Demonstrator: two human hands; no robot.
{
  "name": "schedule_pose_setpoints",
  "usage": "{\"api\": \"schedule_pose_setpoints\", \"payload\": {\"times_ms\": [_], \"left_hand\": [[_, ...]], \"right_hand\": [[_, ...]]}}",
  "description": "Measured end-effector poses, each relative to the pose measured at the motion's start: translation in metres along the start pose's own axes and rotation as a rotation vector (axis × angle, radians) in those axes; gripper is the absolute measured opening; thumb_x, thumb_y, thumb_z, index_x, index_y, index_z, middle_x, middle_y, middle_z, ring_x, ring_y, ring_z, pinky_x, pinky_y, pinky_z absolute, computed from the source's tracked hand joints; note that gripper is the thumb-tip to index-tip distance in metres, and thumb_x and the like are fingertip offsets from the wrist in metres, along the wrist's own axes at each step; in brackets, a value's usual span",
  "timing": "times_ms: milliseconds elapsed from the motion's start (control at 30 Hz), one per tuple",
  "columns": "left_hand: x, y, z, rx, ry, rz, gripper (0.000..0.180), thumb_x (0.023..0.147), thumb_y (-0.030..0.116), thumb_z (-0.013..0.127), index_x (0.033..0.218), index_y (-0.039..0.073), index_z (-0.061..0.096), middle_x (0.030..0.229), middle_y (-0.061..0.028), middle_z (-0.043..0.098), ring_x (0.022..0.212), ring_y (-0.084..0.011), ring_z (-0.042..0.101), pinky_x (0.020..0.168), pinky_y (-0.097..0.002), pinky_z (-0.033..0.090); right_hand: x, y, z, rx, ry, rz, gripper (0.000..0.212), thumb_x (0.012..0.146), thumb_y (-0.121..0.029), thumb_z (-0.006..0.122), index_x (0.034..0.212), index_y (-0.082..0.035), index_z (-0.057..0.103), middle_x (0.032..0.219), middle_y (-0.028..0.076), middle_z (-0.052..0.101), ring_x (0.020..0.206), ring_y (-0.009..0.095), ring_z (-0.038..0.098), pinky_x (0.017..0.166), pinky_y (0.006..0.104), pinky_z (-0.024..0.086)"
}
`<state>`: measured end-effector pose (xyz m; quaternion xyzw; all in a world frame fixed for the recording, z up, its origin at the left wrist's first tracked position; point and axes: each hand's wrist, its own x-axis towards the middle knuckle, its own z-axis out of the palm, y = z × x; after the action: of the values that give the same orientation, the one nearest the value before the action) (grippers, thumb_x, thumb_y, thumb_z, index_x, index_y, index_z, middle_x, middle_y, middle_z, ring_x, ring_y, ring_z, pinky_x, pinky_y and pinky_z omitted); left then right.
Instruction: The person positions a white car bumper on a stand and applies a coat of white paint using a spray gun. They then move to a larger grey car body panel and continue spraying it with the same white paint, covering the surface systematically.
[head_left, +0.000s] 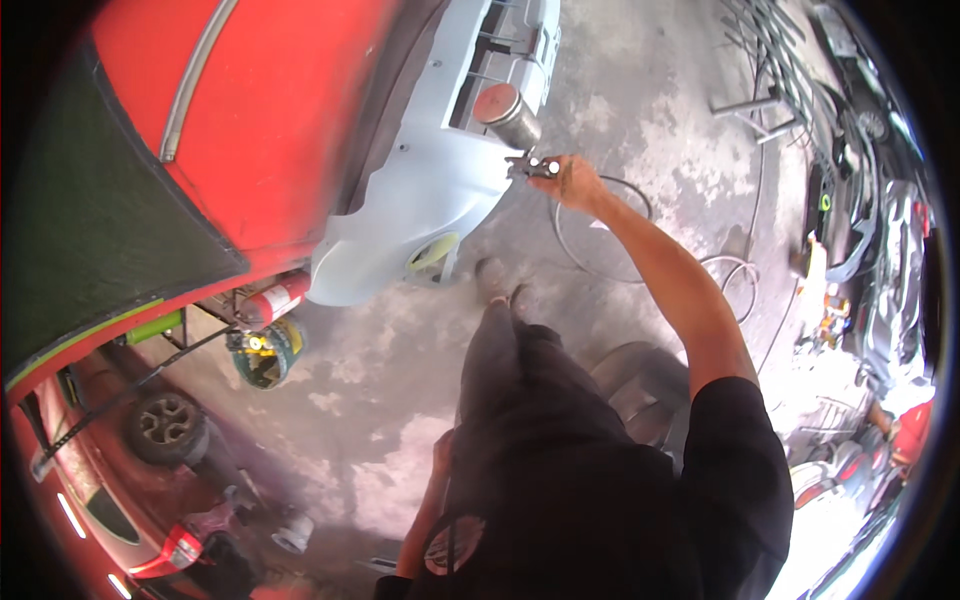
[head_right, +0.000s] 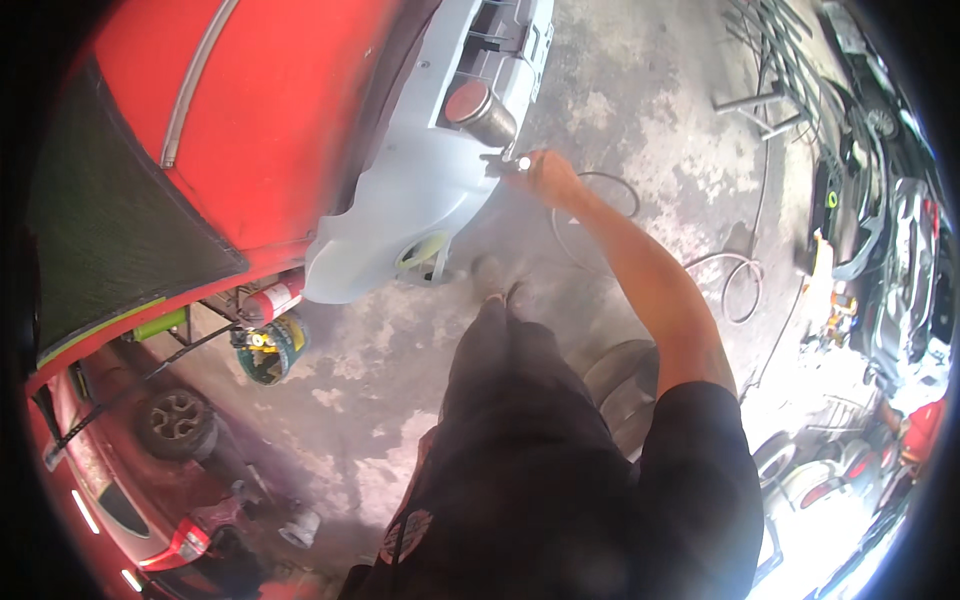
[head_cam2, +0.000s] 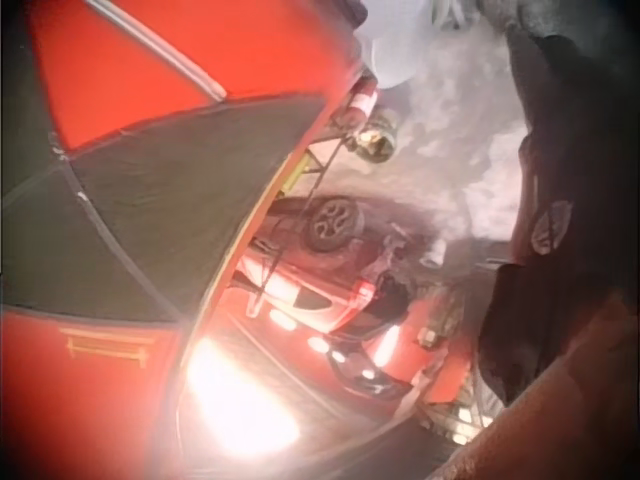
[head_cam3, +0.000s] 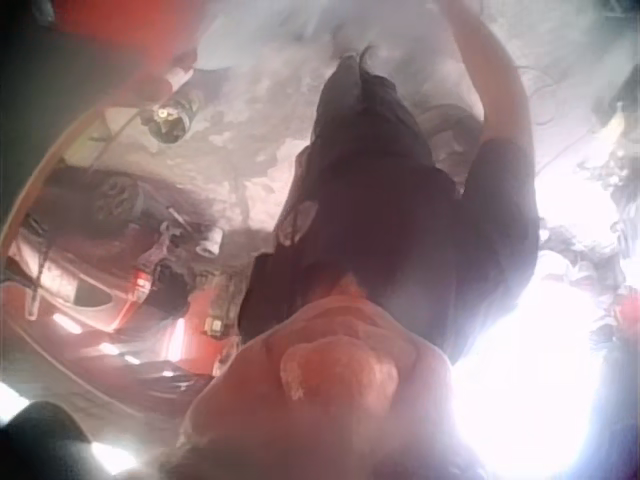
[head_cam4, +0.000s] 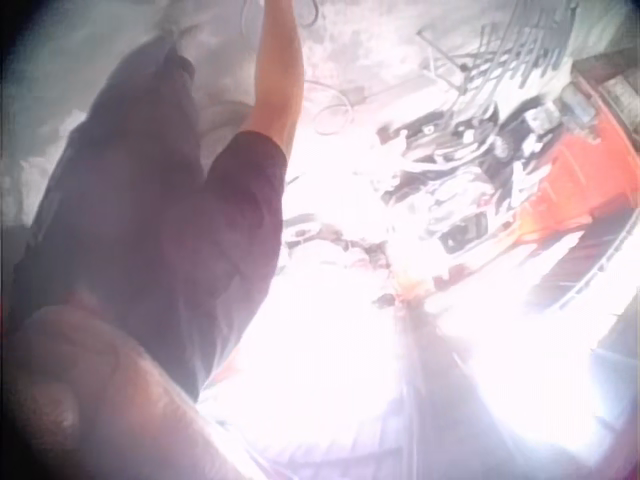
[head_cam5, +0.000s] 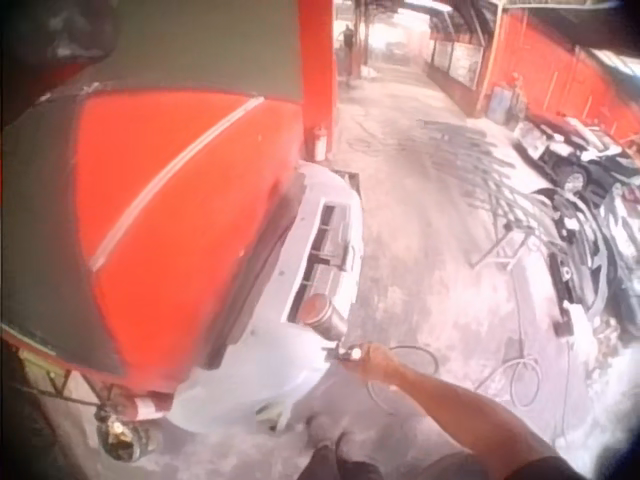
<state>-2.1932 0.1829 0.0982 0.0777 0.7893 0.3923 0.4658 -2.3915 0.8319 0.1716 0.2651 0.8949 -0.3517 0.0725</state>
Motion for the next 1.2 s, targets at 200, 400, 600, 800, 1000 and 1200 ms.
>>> {"api": "schedule_pose_setpoints", "payload": {"times_ms": [200, 400, 600, 800, 1000, 1200], "left_hand": [[0.058, -0.023, 0.009, 0.123, -0.043, 0.037, 0.042, 0.101, 0.031, 0.058, 0.128, 0.001, 0.066, 0.096, -0.0145, 0.075, 0.084, -0.0167, 0.069, 0.072, -0.0356, 0.056], [0.059, 0.024, 0.002, -0.268, 0.081, -0.302, 0.039, 0.098, 0.023, 0.061, 0.130, 0.000, 0.066, 0.089, -0.0155, 0.076, 0.073, -0.0164, 0.070, 0.062, -0.0331, 0.057], [0.056, 0.054, 0.004, -0.226, 0.045, -0.338, 0.036, 0.100, 0.022, 0.064, 0.128, -0.001, 0.066, 0.092, -0.0125, 0.076, 0.076, -0.0129, 0.071, 0.063, -0.0301, 0.057], [0.096, 0.088, 0.016, -0.346, 0.094, -0.258, 0.034, 0.101, 0.019, 0.063, 0.127, -0.002, 0.066, 0.092, -0.0119, 0.075, 0.077, -0.0125, 0.070, 0.063, -0.0290, 0.057], [0.113, 0.139, 0.050, -0.351, 0.226, -0.305, 0.035, 0.102, 0.019, 0.059, 0.128, -0.002, 0.065, 0.093, -0.0120, 0.075, 0.079, -0.0134, 0.070, 0.065, -0.0282, 0.056], [0.060, 0.157, 0.169, -0.314, 0.389, -0.190, 0.036, 0.101, 0.020, 0.056, 0.125, -0.005, 0.066, 0.094, -0.0137, 0.076, 0.081, -0.0136, 0.070, 0.068, -0.0302, 0.057]], "right_hand": [[0.081, -0.010, -0.036, -0.190, 0.039, 0.041, 0.051, 0.088, -0.048, 0.070, 0.121, -0.009, 0.070, 0.097, 0.021, 0.074, 0.092, 0.038, 0.072, 0.081, 0.0449, 0.057], [0.167, -0.009, -0.090, -0.423, 0.385, 0.036, 0.039, 0.093, -0.043, 0.067, 0.109, -0.009, 0.072, 0.090, 0.024, 0.071, 0.086, 0.044, 0.068, 0.071, 0.0518, 0.052], [0.156, -0.005, -0.072, -0.336, 0.251, -0.010, 0.037, 0.092, -0.044, 0.069, 0.105, -0.009, 0.073, 0.082, 0.023, 0.070, 0.080, 0.042, 0.069, 0.070, 0.0508, 0.052], [0.103, -0.022, -0.043, -0.022, -0.207, -0.126, 0.040, 0.087, -0.041, 0.077, 0.110, -0.009, 0.074, 0.077, 0.016, 0.068, 0.068, 0.029, 0.066, 0.071, 0.0418, 0.054], [0.180, -0.004, -0.058, 0.017, -0.041, -0.097, 0.038, 0.088, -0.042, 0.076, 0.108, -0.009, 0.074, 0.069, 0.021, 0.063, 0.062, 0.035, 0.061, 0.064, 0.0441, 0.051], [0.297, 0.049, -0.118, 0.030, 0.415, -0.092, 0.047, 0.091, -0.052, 0.065, 0.100, -0.006, 0.072, 0.089, 0.023, 0.072, 0.090, 0.046, 0.068, 0.075, 0.0531, 0.053]]}}
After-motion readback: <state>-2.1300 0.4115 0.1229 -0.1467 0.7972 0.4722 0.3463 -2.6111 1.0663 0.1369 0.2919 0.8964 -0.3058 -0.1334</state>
